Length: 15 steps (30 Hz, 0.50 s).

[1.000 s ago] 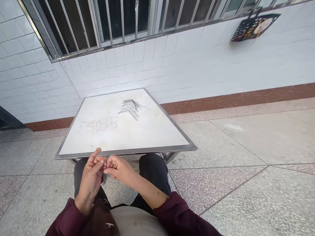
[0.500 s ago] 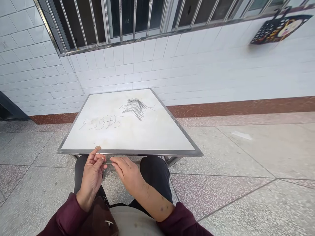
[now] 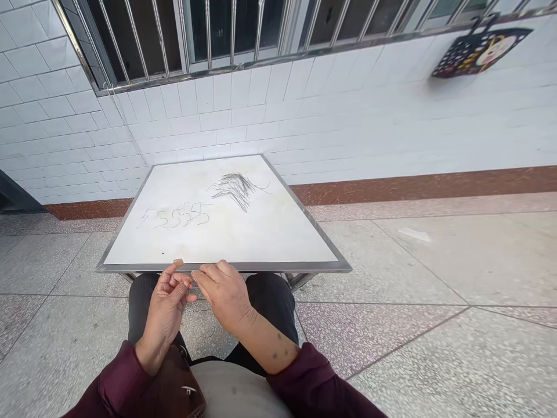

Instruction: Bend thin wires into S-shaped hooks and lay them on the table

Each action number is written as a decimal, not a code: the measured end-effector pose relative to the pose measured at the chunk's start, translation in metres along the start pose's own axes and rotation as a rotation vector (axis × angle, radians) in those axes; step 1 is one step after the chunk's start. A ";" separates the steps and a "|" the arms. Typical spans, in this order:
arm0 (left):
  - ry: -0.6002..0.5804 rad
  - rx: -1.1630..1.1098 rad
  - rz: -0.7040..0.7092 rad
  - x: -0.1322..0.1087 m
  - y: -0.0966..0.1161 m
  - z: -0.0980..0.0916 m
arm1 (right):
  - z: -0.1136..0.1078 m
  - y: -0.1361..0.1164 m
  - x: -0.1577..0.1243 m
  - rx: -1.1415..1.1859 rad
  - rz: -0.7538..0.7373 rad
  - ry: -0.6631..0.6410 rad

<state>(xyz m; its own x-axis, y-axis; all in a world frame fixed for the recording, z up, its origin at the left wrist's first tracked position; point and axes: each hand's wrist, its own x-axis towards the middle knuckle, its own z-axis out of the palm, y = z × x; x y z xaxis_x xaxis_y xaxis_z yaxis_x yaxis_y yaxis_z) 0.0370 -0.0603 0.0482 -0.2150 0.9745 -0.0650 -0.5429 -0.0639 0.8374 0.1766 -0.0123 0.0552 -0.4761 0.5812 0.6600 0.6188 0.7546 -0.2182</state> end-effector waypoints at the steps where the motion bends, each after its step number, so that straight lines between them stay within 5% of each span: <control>1: -0.001 0.001 -0.002 0.000 0.000 0.000 | 0.000 0.000 0.001 0.004 -0.005 -0.005; 15: -0.046 0.166 0.023 0.002 0.000 -0.003 | 0.002 0.000 -0.001 0.114 0.023 -0.121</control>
<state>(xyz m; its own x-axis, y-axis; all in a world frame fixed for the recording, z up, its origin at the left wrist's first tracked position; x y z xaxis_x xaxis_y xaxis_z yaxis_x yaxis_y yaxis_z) 0.0337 -0.0593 0.0465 -0.1864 0.9822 -0.0227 -0.3959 -0.0540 0.9167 0.1760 -0.0121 0.0526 -0.5385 0.6257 0.5643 0.5590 0.7664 -0.3165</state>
